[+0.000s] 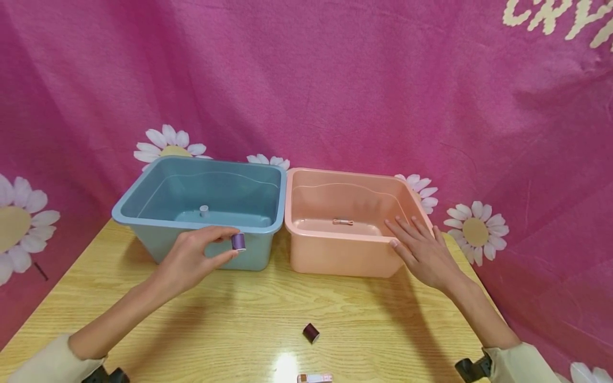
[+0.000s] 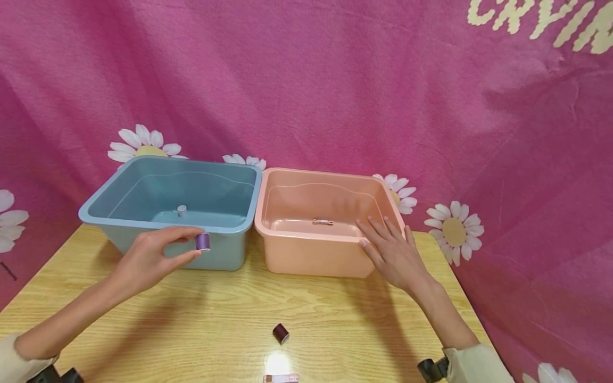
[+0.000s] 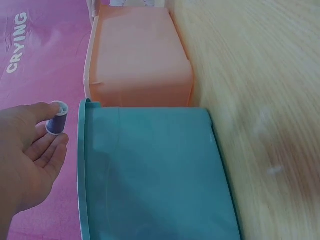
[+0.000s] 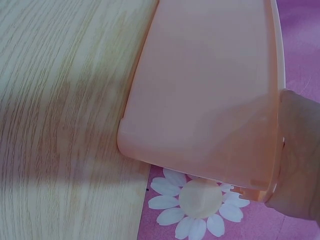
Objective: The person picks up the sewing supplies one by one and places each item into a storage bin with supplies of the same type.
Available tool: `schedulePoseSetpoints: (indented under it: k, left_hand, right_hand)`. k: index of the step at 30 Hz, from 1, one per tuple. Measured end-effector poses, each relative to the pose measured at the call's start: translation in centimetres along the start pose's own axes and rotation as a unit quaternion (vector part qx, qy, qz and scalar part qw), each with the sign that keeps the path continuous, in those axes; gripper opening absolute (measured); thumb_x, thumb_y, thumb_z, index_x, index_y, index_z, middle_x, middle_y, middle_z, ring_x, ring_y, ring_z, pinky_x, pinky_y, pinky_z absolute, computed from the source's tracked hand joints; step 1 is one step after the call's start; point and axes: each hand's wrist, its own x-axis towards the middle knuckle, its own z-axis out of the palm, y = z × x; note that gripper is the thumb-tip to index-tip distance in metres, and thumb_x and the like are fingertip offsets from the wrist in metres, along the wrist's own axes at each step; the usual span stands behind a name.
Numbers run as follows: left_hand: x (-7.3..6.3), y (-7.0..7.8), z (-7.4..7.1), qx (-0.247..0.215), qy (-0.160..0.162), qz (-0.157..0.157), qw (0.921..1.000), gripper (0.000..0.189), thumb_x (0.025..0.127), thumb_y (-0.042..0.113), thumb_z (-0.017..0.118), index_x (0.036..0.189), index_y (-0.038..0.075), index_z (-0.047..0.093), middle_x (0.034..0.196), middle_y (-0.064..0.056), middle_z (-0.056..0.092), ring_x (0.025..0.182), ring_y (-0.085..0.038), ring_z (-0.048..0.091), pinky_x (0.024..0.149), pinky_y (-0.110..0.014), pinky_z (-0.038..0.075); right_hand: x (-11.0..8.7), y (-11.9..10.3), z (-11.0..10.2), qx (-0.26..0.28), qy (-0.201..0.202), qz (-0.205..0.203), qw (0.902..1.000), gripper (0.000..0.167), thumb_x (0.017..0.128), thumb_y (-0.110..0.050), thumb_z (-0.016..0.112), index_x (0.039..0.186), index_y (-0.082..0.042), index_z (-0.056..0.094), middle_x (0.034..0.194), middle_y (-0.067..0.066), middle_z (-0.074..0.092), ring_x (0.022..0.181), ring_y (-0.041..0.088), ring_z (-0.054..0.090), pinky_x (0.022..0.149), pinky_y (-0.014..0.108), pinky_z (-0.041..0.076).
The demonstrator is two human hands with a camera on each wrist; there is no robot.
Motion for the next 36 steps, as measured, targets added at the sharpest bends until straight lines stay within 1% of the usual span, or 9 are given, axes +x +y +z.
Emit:
schedulePoseSetpoints:
  k: [5,8,12,16,22,25,29,31,36]
  left_hand:
    - [0.5,-0.2,-0.3,-0.011,-0.003,0.002,0.9999,0.039,0.075,0.001,0.086,0.112,0.002,0.073,0.102,-0.006,0.073,0.088,-0.022,0.069,0.071,-0.043,0.058]
    - [0.9,-0.3,-0.4,-0.023,-0.001,0.0,0.9997,0.039,0.075,0.0,0.086,0.111,0.002,0.073,0.1,-0.005,0.073,0.086,-0.023,0.069,0.068,-0.043,0.058]
    - [1.2,-0.5,-0.7,-0.041,0.004,-0.015,0.999,0.039,0.075,-0.004,0.084,0.112,0.0,0.071,0.1,-0.009,0.073,0.088,-0.027,0.07,0.074,-0.045,0.059]
    - [1.5,-0.9,-1.1,-0.054,0.004,-0.036,0.9979,0.041,0.075,-0.007,0.083,0.114,-0.001,0.07,0.101,-0.011,0.072,0.092,-0.029,0.07,0.081,-0.046,0.057]
    - [2.3,-1.5,-1.8,-0.069,0.011,-0.052,0.9962,0.041,0.077,-0.008,0.081,0.115,0.0,0.07,0.103,-0.01,0.072,0.094,-0.03,0.07,0.084,-0.043,0.056]
    - [2.7,-1.9,-2.1,-0.069,0.005,-0.062,0.9957,0.039,0.079,-0.005,0.081,0.116,0.001,0.07,0.104,-0.011,0.072,0.095,-0.031,0.07,0.085,-0.044,0.056]
    - [3.2,-2.3,-2.4,-0.051,-0.004,-0.074,0.9959,0.036,0.082,0.0,0.08,0.117,0.001,0.069,0.104,-0.012,0.072,0.097,-0.032,0.069,0.086,-0.046,0.055]
    - [3.4,-2.6,-2.5,-0.044,-0.007,-0.081,0.9957,0.036,0.083,0.001,0.08,0.117,0.001,0.068,0.104,-0.013,0.072,0.098,-0.032,0.069,0.086,-0.046,0.055]
    - [3.8,-3.2,-2.6,-0.044,-0.017,-0.104,0.9934,0.035,0.085,0.0,0.078,0.119,0.0,0.067,0.108,-0.015,0.071,0.103,-0.035,0.068,0.087,-0.047,0.054]
  right_hand:
    - [0.0,-0.1,0.0,0.005,0.004,-0.003,1.0,0.051,0.107,-0.04,0.042,0.154,-0.02,0.041,0.158,0.013,0.035,0.146,0.044,0.02,0.108,0.074,0.006]
    - [0.0,0.0,0.0,0.007,0.005,-0.003,1.0,0.051,0.107,-0.04,0.043,0.154,-0.021,0.041,0.158,0.014,0.035,0.146,0.044,0.02,0.108,0.074,0.005]
    - [0.0,0.0,0.0,0.006,0.003,-0.003,1.0,0.052,0.107,-0.041,0.043,0.155,-0.022,0.039,0.158,0.013,0.034,0.146,0.044,0.019,0.108,0.074,0.005]
    - [0.0,0.0,0.0,0.003,0.004,-0.004,1.0,0.052,0.107,-0.041,0.043,0.155,-0.023,0.039,0.158,0.014,0.034,0.146,0.044,0.019,0.108,0.074,0.006]
    - [0.0,0.0,0.0,0.0,0.007,-0.007,0.9999,0.051,0.107,-0.04,0.043,0.155,-0.022,0.04,0.157,0.015,0.036,0.145,0.045,0.02,0.108,0.074,0.006]
    - [0.0,0.0,0.0,0.0,0.007,-0.007,1.0,0.051,0.107,-0.04,0.043,0.155,-0.022,0.04,0.157,0.016,0.036,0.145,0.045,0.02,0.108,0.074,0.006]
    - [0.0,0.1,0.0,0.0,0.006,-0.006,1.0,0.051,0.107,-0.04,0.043,0.155,-0.022,0.04,0.157,0.016,0.035,0.145,0.045,0.02,0.108,0.074,0.006]
    - [0.0,0.1,0.0,0.0,0.007,-0.007,1.0,0.051,0.107,-0.04,0.043,0.155,-0.022,0.04,0.157,0.015,0.035,0.145,0.045,0.02,0.108,0.074,0.006]
    - [0.1,0.2,0.1,0.001,0.007,-0.01,0.9999,0.051,0.107,-0.039,0.043,0.155,-0.021,0.04,0.157,0.016,0.036,0.145,0.045,0.02,0.108,0.075,0.005]
